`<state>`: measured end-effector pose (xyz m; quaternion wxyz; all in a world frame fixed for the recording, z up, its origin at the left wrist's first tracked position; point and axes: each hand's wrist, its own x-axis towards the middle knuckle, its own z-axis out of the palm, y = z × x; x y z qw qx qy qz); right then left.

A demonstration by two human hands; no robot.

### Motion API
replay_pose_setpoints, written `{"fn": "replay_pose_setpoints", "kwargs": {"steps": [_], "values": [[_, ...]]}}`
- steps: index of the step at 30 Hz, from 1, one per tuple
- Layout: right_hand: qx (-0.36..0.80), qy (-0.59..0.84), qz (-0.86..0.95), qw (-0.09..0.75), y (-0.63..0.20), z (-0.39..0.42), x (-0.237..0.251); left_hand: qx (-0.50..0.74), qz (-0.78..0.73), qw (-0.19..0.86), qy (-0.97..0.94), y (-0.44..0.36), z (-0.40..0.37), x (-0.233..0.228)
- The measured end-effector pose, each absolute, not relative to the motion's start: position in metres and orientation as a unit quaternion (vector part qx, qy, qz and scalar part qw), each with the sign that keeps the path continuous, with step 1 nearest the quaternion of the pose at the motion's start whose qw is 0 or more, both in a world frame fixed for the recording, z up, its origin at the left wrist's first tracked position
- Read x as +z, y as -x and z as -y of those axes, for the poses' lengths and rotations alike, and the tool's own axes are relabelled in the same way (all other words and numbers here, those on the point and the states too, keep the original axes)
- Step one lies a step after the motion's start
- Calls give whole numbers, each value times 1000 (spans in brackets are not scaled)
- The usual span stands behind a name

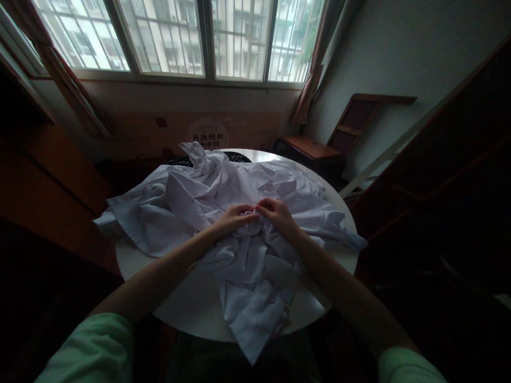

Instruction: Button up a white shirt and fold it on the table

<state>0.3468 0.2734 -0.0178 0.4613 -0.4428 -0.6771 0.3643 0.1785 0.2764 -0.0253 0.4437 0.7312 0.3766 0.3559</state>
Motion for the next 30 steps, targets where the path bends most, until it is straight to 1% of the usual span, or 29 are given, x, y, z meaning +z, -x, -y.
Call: {"fn": "replay_pose_setpoints", "kwargs": {"steps": [4, 11, 14, 17, 19, 22, 24, 26, 28, 30], "values": [[347, 436, 683, 473, -345, -272, -20, 385, -377, 422, -729, -182, -278, -32], [391, 457, 643, 474, -345, -279, -24, 421, -379, 405, -718, -186, -281, -40], [344, 504, 651, 452, -356, -283, -19, 427, -395, 397, -710, -184, -283, -34], [262, 562, 677, 395, -374, -285, -10, 420, -440, 373, -701, -177, -287, -24], [201, 610, 685, 345, -386, -285, -3, 387, -493, 313, -714, -169, -290, -16], [108, 689, 664, 269, -401, -284, 3, 260, -581, 171, -752, -157, -289, -6], [79, 733, 644, 203, -409, -282, 6, 159, -614, 100, -766, -152, -287, -1], [60, 761, 626, 159, -413, -280, 9, 101, -620, 53, -777, -150, -283, 1], [13, 752, 634, 181, -410, -277, 10, 103, -592, 5, -799, -153, -280, 1], [-35, 698, 671, 246, -398, -277, 9, 148, -543, -33, -826, -159, -276, 2]]}}
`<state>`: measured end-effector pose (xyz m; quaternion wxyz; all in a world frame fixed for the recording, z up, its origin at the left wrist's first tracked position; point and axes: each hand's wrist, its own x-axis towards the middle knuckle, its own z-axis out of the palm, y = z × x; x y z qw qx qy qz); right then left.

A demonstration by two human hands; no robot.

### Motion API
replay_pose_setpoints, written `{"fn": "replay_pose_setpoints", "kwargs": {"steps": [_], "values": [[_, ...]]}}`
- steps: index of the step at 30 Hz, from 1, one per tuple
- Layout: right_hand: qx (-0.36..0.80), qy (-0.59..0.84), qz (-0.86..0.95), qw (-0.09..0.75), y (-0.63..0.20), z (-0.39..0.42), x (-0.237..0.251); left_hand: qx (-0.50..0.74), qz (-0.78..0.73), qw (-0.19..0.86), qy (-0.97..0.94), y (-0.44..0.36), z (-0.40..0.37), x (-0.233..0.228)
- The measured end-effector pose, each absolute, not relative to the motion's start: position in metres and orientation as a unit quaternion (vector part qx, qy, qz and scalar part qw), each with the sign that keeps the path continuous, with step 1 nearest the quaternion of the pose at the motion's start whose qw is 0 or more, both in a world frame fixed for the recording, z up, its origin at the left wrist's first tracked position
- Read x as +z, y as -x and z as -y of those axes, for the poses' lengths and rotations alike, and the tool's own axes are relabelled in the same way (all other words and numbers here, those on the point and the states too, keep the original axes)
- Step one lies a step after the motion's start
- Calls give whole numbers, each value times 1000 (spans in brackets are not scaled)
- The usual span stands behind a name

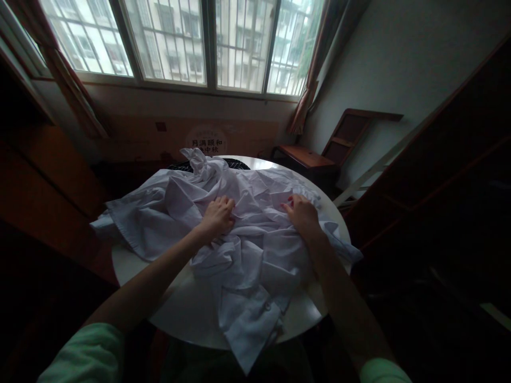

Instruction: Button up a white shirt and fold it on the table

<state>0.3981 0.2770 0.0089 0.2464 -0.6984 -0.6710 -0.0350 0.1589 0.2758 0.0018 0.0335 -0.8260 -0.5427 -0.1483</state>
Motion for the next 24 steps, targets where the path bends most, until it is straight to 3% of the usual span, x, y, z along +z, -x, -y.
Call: {"fn": "replay_pose_setpoints", "kwargs": {"steps": [3, 8, 15, 19, 24], "values": [[-23, 593, 745, 305, -373, -281, 1, -214, 472, 41, 854, -175, -272, 4], [42, 598, 748, 284, -354, -290, -14, -230, 430, 7, 873, -207, -280, 3], [247, 554, 672, 425, -372, -284, -10, -294, 465, -62, 833, -217, -289, -13], [365, 518, 645, 427, -376, -285, -10, -314, 463, -68, 826, -214, -286, -16], [399, 491, 650, 421, -372, -286, -10, -307, 462, -88, 827, -213, -288, -19]]}}
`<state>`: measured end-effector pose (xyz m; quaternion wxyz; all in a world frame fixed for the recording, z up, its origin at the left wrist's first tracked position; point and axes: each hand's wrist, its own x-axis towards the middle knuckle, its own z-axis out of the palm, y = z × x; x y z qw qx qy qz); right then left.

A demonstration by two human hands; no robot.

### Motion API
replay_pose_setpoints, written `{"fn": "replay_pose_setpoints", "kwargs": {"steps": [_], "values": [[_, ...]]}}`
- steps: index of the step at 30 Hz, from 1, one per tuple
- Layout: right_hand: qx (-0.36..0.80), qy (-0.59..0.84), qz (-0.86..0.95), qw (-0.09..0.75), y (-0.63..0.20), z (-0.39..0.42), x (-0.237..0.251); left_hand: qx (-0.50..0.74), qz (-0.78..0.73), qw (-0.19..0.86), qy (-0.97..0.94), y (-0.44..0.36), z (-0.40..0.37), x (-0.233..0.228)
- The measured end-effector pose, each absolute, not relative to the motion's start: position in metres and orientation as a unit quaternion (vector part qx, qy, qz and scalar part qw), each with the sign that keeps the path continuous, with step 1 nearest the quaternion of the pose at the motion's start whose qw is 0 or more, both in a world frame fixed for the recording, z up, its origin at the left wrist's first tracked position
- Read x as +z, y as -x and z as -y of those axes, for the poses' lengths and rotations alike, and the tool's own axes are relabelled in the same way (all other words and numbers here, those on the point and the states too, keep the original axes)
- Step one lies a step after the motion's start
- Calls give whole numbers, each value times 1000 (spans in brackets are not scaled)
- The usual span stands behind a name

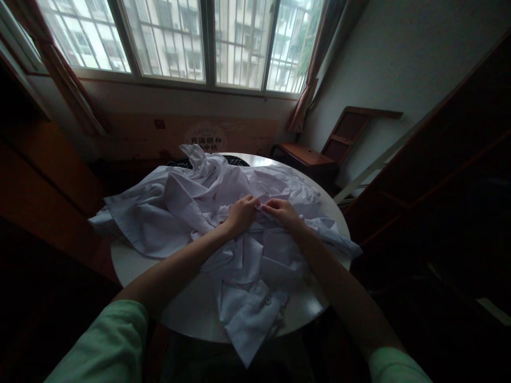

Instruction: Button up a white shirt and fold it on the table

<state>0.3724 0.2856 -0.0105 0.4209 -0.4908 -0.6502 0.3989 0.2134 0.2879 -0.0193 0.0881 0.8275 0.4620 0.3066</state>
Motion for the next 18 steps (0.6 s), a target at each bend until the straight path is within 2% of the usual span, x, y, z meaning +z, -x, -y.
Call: {"fn": "replay_pose_setpoints", "kwargs": {"steps": [5, 15, 18], "values": [[442, 447, 652, 424, -369, -286, -13, 336, -435, 124, -827, -210, -291, -24], [442, 445, 644, 439, -369, -290, -20, 350, -448, 124, -814, -212, -287, -28], [454, 440, 634, 446, -368, -288, -18, 346, -407, 151, -832, -213, -288, -27]]}}
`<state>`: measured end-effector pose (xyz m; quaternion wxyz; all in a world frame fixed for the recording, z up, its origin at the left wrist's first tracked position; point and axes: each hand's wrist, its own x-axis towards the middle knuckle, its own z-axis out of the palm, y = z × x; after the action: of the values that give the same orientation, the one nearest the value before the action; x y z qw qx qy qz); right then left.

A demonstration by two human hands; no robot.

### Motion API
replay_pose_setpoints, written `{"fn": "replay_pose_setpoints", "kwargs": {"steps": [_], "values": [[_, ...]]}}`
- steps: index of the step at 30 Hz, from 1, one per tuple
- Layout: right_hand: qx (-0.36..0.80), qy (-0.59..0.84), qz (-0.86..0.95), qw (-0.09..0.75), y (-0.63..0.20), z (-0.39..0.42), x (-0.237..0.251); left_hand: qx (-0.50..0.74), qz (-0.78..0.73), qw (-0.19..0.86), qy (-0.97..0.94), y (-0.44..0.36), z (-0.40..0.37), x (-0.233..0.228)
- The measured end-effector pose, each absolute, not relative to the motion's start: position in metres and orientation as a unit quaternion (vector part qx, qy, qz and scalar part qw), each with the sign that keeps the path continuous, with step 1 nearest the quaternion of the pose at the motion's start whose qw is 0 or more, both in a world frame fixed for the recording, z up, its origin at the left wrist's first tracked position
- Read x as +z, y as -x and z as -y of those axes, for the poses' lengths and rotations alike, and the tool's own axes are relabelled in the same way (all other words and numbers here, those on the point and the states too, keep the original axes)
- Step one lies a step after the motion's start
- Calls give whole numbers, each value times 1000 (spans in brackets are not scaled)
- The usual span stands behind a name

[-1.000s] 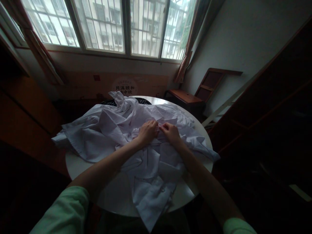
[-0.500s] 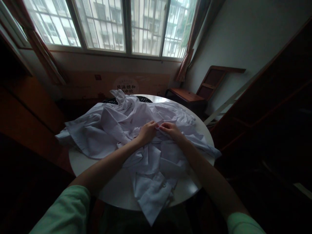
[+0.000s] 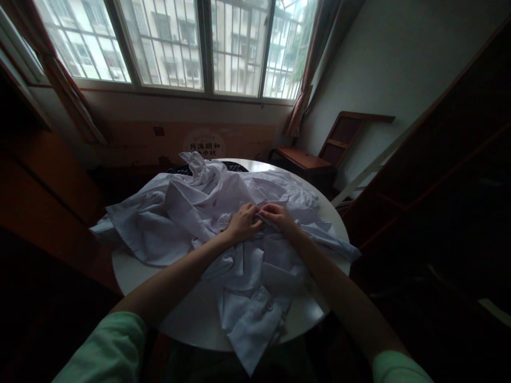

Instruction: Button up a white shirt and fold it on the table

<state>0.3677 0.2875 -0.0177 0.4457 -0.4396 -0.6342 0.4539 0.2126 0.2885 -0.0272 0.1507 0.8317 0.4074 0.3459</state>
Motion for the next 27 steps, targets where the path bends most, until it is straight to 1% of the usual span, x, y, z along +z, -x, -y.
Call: {"fn": "replay_pose_setpoints", "kwargs": {"steps": [4, 6, 13, 18, 23, 27], "values": [[447, 436, 624, 469, -370, -287, -15, 369, -362, 262, -815, -211, -298, -30], [443, 434, 631, 466, -371, -288, -16, 381, -353, 313, -796, -211, -303, -32], [404, 438, 664, 452, -373, -294, -21, 423, -328, 418, -734, -212, -308, -41], [369, 439, 672, 469, -371, -295, -28, 445, -326, 414, -724, -214, -308, -45], [446, 440, 623, 468, -368, -293, -26, 457, -331, 340, -752, -212, -307, -48], [486, 458, 585, 460, -367, -294, -26, 453, -328, 320, -765, -212, -305, -48]]}}
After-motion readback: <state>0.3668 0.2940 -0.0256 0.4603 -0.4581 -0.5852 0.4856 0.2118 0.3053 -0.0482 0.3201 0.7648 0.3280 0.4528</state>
